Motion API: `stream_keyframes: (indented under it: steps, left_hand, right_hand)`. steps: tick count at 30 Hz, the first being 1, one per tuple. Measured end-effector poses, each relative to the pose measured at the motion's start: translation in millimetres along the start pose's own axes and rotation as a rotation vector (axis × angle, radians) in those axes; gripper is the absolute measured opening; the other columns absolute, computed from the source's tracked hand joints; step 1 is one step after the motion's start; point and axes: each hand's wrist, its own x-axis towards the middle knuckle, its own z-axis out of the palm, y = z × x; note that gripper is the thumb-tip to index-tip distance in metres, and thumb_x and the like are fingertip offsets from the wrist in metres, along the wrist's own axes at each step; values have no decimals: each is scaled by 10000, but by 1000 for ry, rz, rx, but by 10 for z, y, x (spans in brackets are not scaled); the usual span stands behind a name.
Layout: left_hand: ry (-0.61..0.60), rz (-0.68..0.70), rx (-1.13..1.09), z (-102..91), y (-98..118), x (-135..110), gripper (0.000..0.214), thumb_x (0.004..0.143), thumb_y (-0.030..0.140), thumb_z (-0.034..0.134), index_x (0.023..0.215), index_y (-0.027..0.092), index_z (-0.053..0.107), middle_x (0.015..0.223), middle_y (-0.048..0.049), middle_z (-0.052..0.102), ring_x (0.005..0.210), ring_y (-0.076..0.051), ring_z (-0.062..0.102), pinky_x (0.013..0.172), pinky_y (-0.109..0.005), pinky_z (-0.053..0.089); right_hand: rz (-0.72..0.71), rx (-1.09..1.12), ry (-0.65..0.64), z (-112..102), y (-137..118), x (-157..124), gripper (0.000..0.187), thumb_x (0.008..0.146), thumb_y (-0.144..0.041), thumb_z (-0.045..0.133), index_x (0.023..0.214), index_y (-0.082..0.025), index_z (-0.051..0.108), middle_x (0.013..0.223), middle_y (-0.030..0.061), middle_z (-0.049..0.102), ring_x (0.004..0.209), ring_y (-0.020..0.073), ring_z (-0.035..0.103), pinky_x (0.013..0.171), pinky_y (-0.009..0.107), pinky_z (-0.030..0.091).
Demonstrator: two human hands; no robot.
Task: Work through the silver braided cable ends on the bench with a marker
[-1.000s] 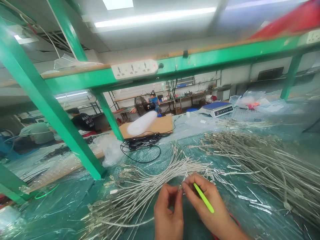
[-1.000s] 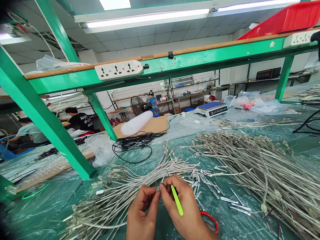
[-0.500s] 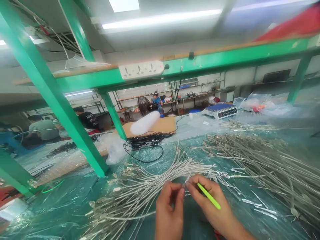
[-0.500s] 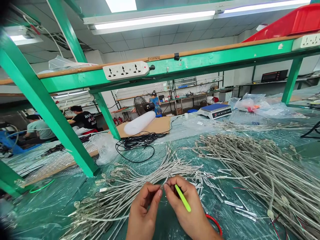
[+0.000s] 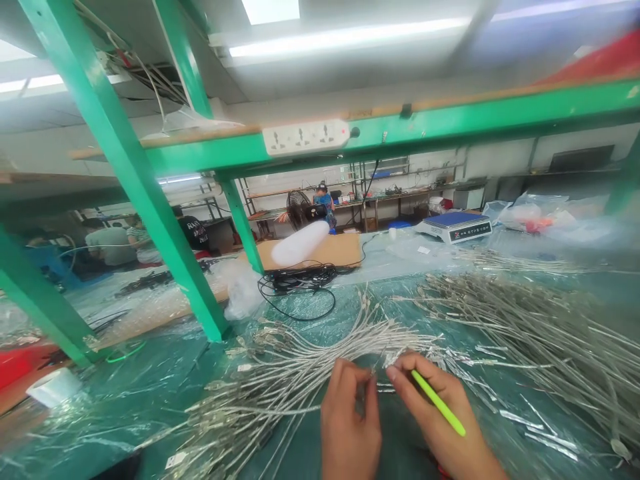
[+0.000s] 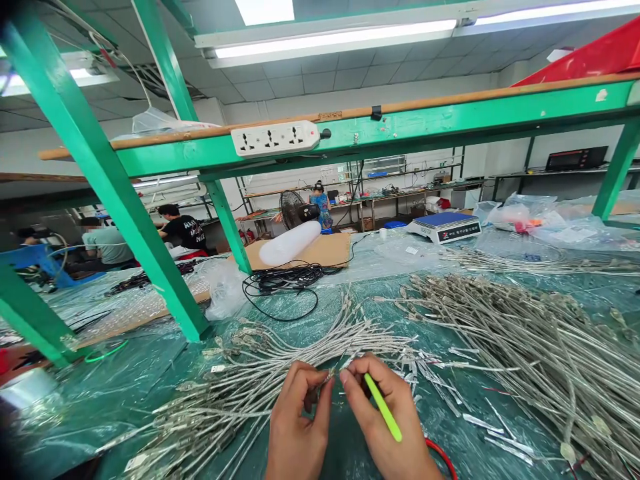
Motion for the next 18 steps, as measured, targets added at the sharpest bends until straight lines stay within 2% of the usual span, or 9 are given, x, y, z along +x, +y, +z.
stream_keyframes:
  steps: [3, 5, 8, 12, 14, 18]
  left_hand:
    - [-2, -81, -35, -35, 52, 36, 96, 876, 197, 554, 782, 208, 570, 741, 10, 475, 635, -153, 495, 595, -257, 399]
    - [27, -103, -67, -46, 82, 52, 98, 868, 213, 571, 770, 207, 573, 733, 11, 488, 632, -151, 498, 583, -250, 399]
    - [52, -137, -134, -54, 101, 68, 94, 851, 241, 597, 765, 207, 581, 725, 10, 522, 648, -157, 521, 598, -250, 412]
    - [45, -282, -272, -66, 78, 99, 120, 809, 309, 652, 794, 195, 616, 734, -6, 599, 696, -179, 569, 659, -265, 446]
    - [52, -367, -361, -65, 50, 117, 175, 774, 349, 687, 806, 184, 638, 700, 0, 613, 618, -158, 553, 590, -247, 441]
    - [27, -479, -488, -47, 25, 137, 278, 727, 415, 719, 828, 161, 666, 581, 39, 551, 443, -93, 431, 421, -197, 340]
  right_hand:
    - [-17, -42, 168, -75, 34, 73, 235, 833, -416, 610, 747, -206, 550, 673, -38, 458, 603, 131, 408, 560, 217, 362]
    - [-9, -58, 210, -122, 50, 129, 249, 834, -426, 608, 738, -205, 544, 660, -41, 450, 596, 129, 396, 553, 218, 354]
    - [-5, -65, 214, -167, 81, 196, 294, 829, -442, 614, 683, -200, 532, 625, -46, 434, 581, 125, 392, 548, 220, 352]
    - [35, -55, 221, -207, 188, 269, 380, 853, -479, 561, 604, -193, 529, 529, -48, 424, 489, 121, 406, 480, 228, 349]
    - [59, -46, 222, -224, 232, 297, 416, 865, -505, 522, 598, -188, 550, 490, -41, 443, 448, 127, 422, 440, 231, 342]
    - [15, -33, 176, -217, 171, 282, 295, 822, -475, 608, 768, -186, 638, 597, -17, 554, 538, 148, 496, 496, 232, 390]
